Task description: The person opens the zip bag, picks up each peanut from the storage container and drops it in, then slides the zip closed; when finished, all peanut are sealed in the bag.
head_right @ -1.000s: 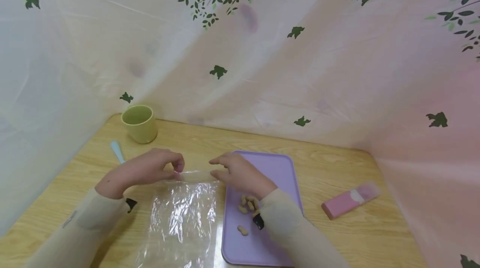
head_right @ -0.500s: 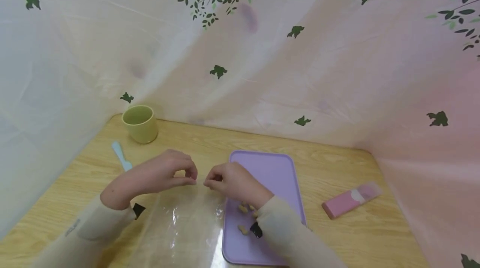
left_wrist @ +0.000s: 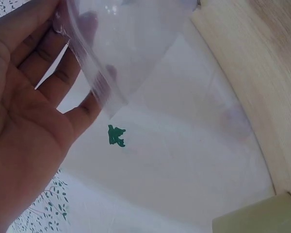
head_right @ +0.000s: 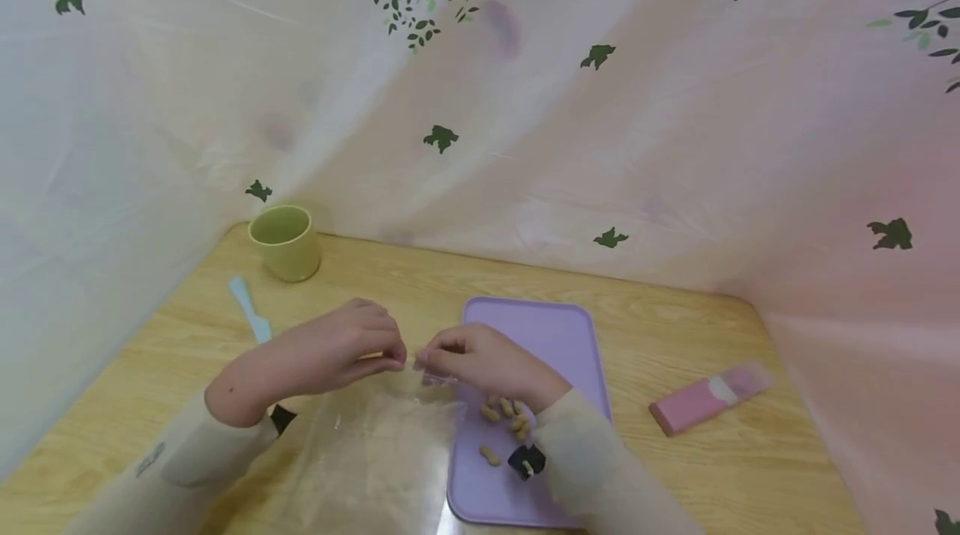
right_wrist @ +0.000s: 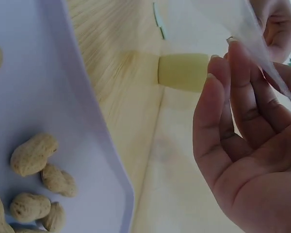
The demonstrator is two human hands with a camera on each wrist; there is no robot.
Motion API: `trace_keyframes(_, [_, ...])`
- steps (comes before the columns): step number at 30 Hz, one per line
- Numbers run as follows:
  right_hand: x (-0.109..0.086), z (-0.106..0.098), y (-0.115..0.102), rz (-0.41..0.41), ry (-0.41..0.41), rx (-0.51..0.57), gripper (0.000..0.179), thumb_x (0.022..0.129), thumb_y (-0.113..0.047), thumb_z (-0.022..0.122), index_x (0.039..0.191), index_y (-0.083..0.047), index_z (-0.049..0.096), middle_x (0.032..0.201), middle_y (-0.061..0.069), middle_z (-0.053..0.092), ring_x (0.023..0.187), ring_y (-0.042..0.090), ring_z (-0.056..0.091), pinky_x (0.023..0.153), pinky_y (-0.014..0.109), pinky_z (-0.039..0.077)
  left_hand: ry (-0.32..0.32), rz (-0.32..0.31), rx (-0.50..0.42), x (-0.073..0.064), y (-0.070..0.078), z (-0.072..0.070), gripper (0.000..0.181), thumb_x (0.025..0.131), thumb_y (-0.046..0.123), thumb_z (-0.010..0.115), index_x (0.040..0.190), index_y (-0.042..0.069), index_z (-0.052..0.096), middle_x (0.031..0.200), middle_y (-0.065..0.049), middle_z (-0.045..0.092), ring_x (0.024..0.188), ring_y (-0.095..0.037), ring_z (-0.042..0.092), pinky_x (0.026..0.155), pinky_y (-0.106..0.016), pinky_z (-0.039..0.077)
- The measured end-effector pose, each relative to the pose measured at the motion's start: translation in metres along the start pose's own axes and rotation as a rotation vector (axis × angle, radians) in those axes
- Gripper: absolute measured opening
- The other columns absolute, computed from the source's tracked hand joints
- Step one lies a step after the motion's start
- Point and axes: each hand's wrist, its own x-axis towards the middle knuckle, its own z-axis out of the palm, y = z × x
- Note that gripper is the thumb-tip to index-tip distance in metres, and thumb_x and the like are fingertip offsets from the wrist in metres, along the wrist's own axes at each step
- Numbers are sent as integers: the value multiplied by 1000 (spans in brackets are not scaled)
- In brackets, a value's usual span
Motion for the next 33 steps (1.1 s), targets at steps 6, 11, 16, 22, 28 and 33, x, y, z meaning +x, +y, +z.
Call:
trace_keyframes(6, [1,-6,6,15,-44,89,32,111,-39,58,117,-17,81,125,-1,79,117,14,73,107,38,56,142,160,177,2,2,6,5,95,24,82,100,22,81,96,12,77,100,-11,71,96,-36,58])
trace_keyframes(11, [1,-8,11,14,-41,108,31,111,-34,59,116,-14,82,126,3,79,113,14,70,97,36,57,228,251,265,4,4,7,10,91,21,85,100,22,81,97,13,78,100,-11,71,95,-32,59])
trace_keyframes(16, [1,-9,8,-10,-95,122,27,107,-28,64,116,-11,82,117,1,81,98,16,69,88,35,59,245,280,276,6,5,8,12,90,21,86,101,23,81,97,14,78,101,-10,71,97,-31,58])
trace_keyframes(22, [-1,-7,4,-16,-113,95,28,108,-29,63,113,-11,84,107,1,83,90,15,70,85,39,63,267,298,304,7,8,8,10,91,19,85,99,24,80,97,15,78,99,-11,71,97,-31,57])
trace_keyframes(28, [-4,-3,3,15,-25,91,31,108,-21,56,101,-7,83,101,-1,78,91,13,67,88,33,57,340,360,372,8,9,10,19,89,7,83,99,22,78,98,12,77,97,-11,71,103,-38,57])
trace_keyframes(33, [-6,0,-2,94,79,84,30,106,-27,60,93,-8,80,104,0,79,95,14,67,86,32,54,359,400,393,9,11,11,23,88,10,86,106,22,79,105,10,76,104,-13,70,106,-40,56])
